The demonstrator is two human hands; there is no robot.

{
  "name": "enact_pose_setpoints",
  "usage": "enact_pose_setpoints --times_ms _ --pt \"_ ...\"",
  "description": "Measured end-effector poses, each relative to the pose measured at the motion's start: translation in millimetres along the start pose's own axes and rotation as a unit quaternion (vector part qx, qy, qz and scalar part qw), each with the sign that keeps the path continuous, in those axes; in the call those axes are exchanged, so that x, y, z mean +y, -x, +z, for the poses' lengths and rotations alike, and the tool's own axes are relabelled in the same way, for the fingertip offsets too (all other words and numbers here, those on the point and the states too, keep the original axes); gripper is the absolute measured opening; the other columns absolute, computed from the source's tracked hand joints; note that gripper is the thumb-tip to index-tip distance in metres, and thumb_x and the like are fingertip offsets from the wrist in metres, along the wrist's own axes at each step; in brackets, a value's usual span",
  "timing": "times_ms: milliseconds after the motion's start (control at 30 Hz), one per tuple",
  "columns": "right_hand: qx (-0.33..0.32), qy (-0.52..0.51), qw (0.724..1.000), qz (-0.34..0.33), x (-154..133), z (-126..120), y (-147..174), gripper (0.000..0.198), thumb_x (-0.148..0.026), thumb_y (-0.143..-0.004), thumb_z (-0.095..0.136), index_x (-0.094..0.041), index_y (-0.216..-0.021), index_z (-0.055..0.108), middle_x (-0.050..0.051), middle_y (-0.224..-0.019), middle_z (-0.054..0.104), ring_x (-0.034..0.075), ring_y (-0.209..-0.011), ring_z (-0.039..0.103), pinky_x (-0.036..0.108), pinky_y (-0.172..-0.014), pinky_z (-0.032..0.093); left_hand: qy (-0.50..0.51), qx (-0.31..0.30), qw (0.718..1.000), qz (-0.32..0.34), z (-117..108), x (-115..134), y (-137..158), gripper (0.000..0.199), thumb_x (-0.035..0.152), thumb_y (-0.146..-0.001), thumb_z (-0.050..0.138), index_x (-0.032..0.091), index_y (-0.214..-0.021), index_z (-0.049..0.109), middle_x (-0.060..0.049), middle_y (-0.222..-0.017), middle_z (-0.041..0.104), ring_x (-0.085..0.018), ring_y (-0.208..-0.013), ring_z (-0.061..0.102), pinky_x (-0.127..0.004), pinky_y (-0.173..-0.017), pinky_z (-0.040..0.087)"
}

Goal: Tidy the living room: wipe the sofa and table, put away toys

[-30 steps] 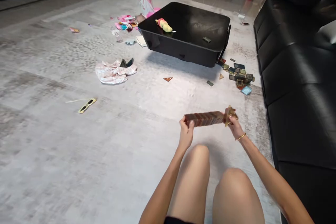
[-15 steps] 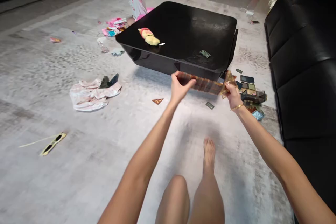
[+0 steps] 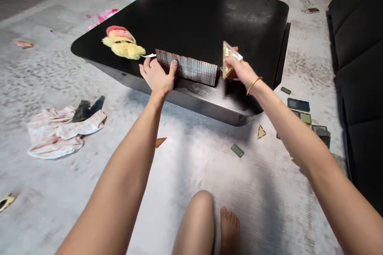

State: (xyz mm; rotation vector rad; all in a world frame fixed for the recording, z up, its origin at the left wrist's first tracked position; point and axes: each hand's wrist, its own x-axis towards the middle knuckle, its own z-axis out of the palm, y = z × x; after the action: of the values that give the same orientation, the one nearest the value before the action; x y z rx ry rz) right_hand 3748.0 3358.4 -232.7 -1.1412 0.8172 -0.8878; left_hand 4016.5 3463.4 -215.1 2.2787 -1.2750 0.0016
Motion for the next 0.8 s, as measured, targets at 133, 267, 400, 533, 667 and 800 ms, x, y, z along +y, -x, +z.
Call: enact_pose_setpoints --times_ms 133,267,400,533,667,800 --pt "0.007 0.037 0.996 0.077 -33 -28 -12 0.026 -0.033 -0.086 0.075 -0.011 -0.088 0.061 0.003 -0.083 0.067 0.019 -0.088 0.068 0.044 -0.083 0.060 0.041 -0.001 0.999 0.015 -1 -4 3 0.082 0.061 -0.096 0.051 0.002 -0.148 0.028 -0.021 -0.160 0.032 -0.032 -0.155 0.013 -0.058 -0.124 -0.003" --pt "0.013 0.084 0.988 0.126 -51 -19 1 0.029 -0.037 -0.083 0.079 -0.014 -0.086 0.062 0.003 -0.071 0.066 0.018 -0.072 0.069 0.040 -0.072 0.062 0.074 0.007 0.997 0.002 -5 -2 3 0.086 0.063 -0.090 0.056 0.011 -0.154 0.029 -0.019 -0.165 0.026 -0.031 -0.157 0.008 -0.055 -0.126 -0.002" --pt "0.082 0.276 0.953 0.097 -55 9 15 0.035 -0.049 -0.089 0.067 -0.014 -0.085 0.064 0.009 -0.075 0.069 0.024 -0.080 0.071 0.039 -0.077 0.060 0.075 -0.006 0.997 0.005 -3 -4 1 0.090 0.064 -0.088 0.056 0.015 -0.157 0.027 -0.018 -0.166 0.024 -0.030 -0.158 0.006 -0.056 -0.126 -0.001" --pt "0.118 0.493 0.862 0.028 -53 21 26 0.042 -0.052 -0.094 0.057 -0.012 -0.089 0.067 0.017 -0.097 0.073 0.033 -0.113 0.066 0.045 -0.100 0.049 0.108 -0.001 0.994 0.031 3 -13 0 0.095 0.065 -0.085 0.060 0.016 -0.158 0.026 -0.017 -0.166 0.024 -0.032 -0.158 0.002 -0.058 -0.126 -0.001" --pt "0.100 0.543 0.833 -0.005 -46 20 47 0.056 -0.059 -0.099 0.042 -0.011 -0.091 0.068 0.018 -0.107 0.072 0.031 -0.120 0.061 0.051 -0.108 0.040 0.154 -0.001 0.983 0.095 2 -26 3 0.091 0.062 -0.086 0.063 0.020 -0.159 0.028 -0.013 -0.166 0.026 -0.029 -0.158 0.000 -0.055 -0.127 -0.002" --pt "0.058 0.474 0.878 -0.024 -47 29 70 0.058 -0.058 -0.102 0.037 -0.009 -0.093 0.067 0.013 -0.106 0.072 0.027 -0.115 0.065 0.047 -0.110 0.041 0.175 -0.001 0.978 0.109 7 -39 18 0.084 0.061 -0.090 0.057 0.024 -0.159 0.027 -0.010 -0.168 0.021 -0.028 -0.158 -0.001 -0.054 -0.127 -0.002"
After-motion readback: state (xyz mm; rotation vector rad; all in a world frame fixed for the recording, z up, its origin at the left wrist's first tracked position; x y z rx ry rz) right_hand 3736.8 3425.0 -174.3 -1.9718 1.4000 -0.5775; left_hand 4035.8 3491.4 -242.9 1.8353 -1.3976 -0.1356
